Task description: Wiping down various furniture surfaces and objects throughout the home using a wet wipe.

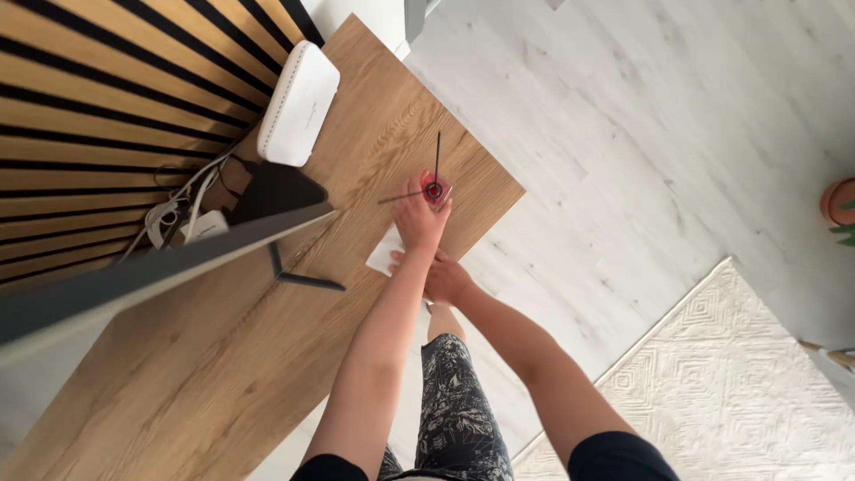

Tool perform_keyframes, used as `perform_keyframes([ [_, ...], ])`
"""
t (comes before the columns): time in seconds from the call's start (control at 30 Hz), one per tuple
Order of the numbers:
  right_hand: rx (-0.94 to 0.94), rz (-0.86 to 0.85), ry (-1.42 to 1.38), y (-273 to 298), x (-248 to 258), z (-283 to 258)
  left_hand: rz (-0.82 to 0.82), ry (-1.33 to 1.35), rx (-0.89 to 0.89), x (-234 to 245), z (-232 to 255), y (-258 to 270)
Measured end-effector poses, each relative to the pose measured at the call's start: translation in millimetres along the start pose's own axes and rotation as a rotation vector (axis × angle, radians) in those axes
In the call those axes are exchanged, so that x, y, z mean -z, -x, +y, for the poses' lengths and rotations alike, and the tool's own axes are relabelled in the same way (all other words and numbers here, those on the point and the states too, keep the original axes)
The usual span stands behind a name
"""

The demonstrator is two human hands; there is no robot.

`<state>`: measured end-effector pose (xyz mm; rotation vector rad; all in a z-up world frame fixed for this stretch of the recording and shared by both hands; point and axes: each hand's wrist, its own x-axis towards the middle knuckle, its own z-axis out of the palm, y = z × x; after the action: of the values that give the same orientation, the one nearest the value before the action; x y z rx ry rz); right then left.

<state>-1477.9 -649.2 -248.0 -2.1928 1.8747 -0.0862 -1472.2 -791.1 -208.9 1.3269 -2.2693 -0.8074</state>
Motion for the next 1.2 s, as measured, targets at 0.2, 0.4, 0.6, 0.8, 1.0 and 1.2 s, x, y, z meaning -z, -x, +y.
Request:
perform_keyframes([
  [0.2,-0.038,-0.57,-0.197,-32,50,131,0.05,0.048,0.053,28,5,-1],
  [0.4,-0.244,-0.157,-0.082,-70,82,200,0.04,0.052,0.008,97,16,27],
  [0.6,-0.47,-0.11,-0.054,-11,69,122,-0.004,0.051,0.108,128,6,87],
  [0.8,-0.531,-0.067,-0.135,20,63,100,-0.036,0.045,0.161,128,-2,107],
  [1.0,-0.653,0.222,-0.112,-8,80,108,0.037,-0.015,0.159,80,-20,51],
  [1.2,-0.51,0.445,-0.183,-5,78,113,0.038,-0.01,0.221,71,-16,-26],
])
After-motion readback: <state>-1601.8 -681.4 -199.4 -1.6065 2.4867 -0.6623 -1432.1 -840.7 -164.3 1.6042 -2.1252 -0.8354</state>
